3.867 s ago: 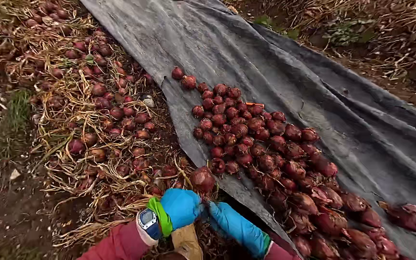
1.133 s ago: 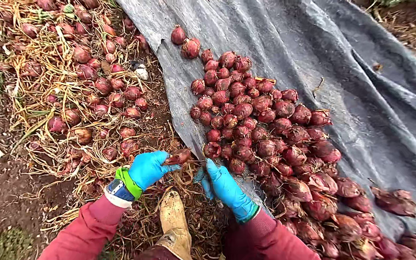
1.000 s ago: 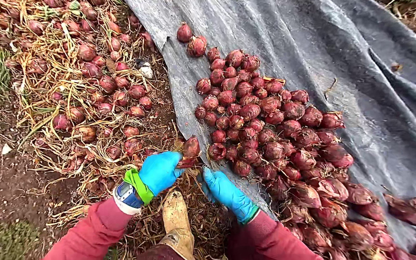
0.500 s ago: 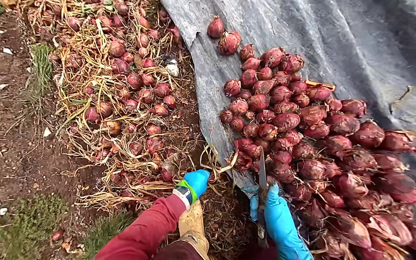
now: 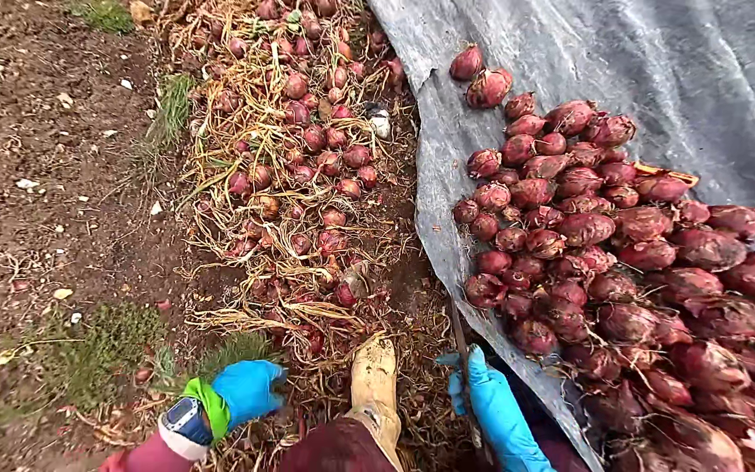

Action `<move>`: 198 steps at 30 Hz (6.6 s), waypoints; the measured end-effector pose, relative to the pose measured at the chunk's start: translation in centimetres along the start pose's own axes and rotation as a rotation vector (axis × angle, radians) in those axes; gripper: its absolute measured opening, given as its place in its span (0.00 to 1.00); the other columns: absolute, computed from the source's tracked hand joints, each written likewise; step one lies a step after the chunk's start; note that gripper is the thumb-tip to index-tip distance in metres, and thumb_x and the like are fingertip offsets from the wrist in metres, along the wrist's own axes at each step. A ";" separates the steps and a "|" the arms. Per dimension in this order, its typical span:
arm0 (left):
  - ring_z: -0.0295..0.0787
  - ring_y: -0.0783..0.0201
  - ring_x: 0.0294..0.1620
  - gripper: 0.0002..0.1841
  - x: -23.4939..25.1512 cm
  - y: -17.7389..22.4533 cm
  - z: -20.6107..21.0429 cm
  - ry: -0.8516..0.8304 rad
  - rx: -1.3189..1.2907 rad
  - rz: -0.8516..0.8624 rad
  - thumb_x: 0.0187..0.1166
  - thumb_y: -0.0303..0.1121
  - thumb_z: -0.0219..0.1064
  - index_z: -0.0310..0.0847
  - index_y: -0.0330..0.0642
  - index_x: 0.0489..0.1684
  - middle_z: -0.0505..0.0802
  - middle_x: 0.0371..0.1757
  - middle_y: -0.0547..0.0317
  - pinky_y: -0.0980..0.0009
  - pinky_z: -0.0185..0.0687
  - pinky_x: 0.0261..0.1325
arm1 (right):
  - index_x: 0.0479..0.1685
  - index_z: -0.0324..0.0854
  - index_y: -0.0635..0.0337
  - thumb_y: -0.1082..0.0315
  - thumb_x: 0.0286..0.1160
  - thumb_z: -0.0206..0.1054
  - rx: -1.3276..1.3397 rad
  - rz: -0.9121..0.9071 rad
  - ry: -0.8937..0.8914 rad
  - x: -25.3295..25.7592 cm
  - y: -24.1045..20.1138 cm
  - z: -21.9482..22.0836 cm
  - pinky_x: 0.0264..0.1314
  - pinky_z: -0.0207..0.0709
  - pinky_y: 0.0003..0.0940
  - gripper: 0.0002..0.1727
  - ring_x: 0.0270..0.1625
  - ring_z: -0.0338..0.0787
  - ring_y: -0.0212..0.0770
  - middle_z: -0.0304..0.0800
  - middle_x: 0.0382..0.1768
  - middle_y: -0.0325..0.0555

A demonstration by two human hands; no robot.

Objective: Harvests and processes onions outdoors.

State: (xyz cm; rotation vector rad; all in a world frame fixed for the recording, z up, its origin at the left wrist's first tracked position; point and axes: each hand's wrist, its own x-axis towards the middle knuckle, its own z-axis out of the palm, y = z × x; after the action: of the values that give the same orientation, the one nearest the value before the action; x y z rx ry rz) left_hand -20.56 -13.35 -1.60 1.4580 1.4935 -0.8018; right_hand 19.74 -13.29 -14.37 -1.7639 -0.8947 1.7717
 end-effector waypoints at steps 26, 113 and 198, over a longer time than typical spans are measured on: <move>0.94 0.57 0.50 0.40 9.3 13.9 -8.5 0.372 -0.045 0.329 0.47 0.73 0.83 0.88 0.55 0.55 0.96 0.46 0.62 0.44 0.88 0.55 | 0.25 0.82 0.53 0.09 0.55 0.47 0.063 -0.262 -0.280 3.2 -7.9 3.8 0.20 0.81 0.33 0.51 0.16 0.82 0.35 0.82 0.15 0.38; 0.82 0.41 0.72 0.47 25.0 8.7 -13.3 0.443 0.025 0.279 0.45 0.33 0.91 0.80 0.59 0.78 0.86 0.70 0.40 0.41 0.82 0.71 | 0.55 0.84 0.64 0.33 0.86 0.15 0.216 0.119 -0.165 6.0 -1.6 2.7 0.23 0.87 0.45 0.53 0.18 0.87 0.48 0.85 0.18 0.52; 0.90 0.39 0.63 0.53 33.0 4.6 -18.5 0.743 -0.426 -0.391 0.45 0.63 0.88 0.76 0.43 0.75 0.90 0.64 0.39 0.35 0.86 0.62 | 0.49 0.87 0.63 0.33 0.89 0.24 0.121 0.084 -0.155 7.9 -4.4 3.6 0.18 0.83 0.40 0.49 0.14 0.83 0.44 0.84 0.16 0.49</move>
State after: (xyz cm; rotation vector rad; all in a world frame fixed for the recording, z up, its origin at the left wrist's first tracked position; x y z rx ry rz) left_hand -16.38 17.71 -23.31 1.1938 2.3842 -0.1001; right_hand 15.27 -5.02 -16.65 -1.6272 -0.7661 1.9948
